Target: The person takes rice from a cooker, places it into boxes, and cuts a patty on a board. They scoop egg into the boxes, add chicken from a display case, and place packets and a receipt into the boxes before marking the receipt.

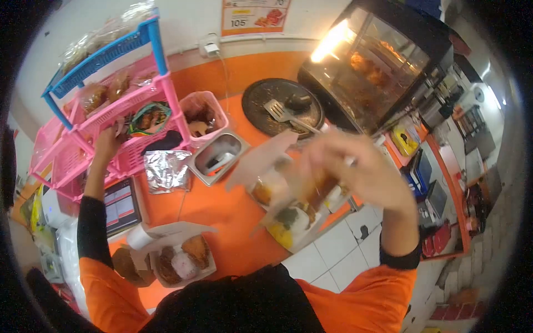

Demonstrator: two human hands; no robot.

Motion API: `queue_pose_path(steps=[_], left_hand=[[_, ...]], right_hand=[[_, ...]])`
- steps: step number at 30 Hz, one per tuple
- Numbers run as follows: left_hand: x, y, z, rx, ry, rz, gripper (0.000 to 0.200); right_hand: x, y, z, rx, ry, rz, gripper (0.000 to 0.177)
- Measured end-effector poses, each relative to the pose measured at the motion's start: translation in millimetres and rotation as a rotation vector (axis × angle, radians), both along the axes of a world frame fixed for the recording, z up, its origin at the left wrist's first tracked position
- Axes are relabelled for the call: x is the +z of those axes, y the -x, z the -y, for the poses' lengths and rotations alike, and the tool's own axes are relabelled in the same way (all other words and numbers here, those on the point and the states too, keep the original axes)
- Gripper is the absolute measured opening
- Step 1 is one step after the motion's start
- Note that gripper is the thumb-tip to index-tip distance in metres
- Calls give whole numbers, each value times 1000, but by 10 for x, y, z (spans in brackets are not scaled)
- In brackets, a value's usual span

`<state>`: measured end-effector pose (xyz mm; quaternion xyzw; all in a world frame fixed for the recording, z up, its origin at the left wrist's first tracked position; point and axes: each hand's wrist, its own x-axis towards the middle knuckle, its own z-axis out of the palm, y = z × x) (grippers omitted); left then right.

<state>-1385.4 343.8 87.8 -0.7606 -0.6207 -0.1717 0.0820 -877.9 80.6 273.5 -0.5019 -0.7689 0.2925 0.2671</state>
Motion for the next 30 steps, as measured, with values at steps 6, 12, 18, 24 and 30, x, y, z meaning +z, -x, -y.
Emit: queue_pose_path(steps=[6, 12, 18, 24, 30], left_hand=[[124, -213, 879, -36, -365, -36, 38], [641, -894, 1978, -170, -434, 289, 19], [597, -2553, 3228, -376, 32, 573, 17], [105, -3756, 3367, -416, 202, 718, 32], [-46, -3948, 3526, 52, 62, 901, 29]], right_hand=[[-1838, -708, 644, -19, 485, -323, 16], [-2571, -749, 527, -100, 91, 46, 19], [-1955, -281, 563, 52, -5, -584, 35], [-2215, -1137, 484, 182, 361, -678, 36], [-2686, -2138, 191, -194, 314, -638, 42]])
